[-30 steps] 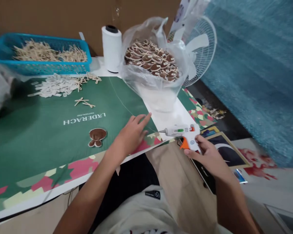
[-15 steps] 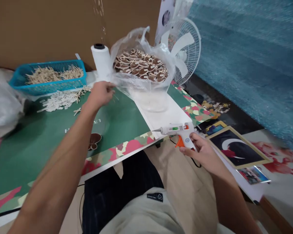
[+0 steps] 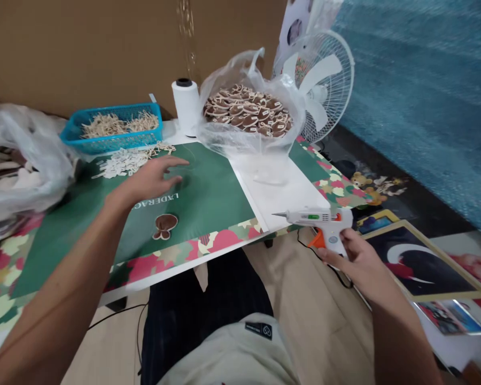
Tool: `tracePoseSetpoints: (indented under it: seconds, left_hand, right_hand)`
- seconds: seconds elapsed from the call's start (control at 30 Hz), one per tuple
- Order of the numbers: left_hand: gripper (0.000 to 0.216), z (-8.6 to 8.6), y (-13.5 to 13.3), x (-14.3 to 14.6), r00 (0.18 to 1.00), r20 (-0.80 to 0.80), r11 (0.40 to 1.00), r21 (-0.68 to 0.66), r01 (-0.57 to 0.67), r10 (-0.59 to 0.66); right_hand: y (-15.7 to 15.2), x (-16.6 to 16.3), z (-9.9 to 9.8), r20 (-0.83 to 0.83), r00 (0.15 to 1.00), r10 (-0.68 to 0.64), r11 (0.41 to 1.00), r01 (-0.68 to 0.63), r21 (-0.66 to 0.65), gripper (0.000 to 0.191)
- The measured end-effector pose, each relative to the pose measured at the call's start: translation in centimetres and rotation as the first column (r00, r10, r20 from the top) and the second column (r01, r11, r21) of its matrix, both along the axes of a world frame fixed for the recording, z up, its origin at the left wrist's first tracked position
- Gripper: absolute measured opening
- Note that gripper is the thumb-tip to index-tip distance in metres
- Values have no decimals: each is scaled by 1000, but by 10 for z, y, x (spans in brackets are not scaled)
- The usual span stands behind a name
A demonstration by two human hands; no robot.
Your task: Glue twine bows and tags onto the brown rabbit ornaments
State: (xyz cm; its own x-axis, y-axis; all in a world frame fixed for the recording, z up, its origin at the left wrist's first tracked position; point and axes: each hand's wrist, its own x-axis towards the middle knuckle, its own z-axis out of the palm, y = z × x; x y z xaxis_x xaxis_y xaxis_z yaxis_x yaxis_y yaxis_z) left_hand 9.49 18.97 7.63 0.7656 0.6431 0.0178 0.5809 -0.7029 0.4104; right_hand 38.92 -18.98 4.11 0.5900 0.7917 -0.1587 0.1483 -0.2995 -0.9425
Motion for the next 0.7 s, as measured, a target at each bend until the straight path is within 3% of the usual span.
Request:
tracePoseSetpoints:
  seconds: [0.13, 0.27, 0.4, 0.5, 0.63, 0.7]
  left_hand:
    - [56, -4, -32, 15, 990, 54, 989, -63, 132, -129]
    - [53, 15, -43, 21, 982, 183, 976, -198, 91, -54]
    - [52, 52, -52, 5, 886, 456, 996, -67, -58, 82]
    - [50, 74, -70, -8, 862, 505, 994, 68, -91, 44]
    - [32, 83, -97, -18, 872, 483, 995, 82, 48, -82]
    - [26, 79, -114, -24, 868, 490, 997, 32, 70, -76]
  right_hand:
    - [6, -6, -9, -4, 999, 51, 999, -51, 18, 43]
    - [7, -6, -28, 48, 999, 20, 998, -23, 63, 41]
    - [-1, 1, -40, 65, 995, -72, 991, 64, 117, 55]
    - [-9, 4, -39, -26, 994, -104, 990, 106, 92, 49]
    - [-5, -2, -34, -106, 994, 11, 994, 1, 112, 28]
    - [3, -9, -35, -138, 987, 81, 983, -57, 172, 26]
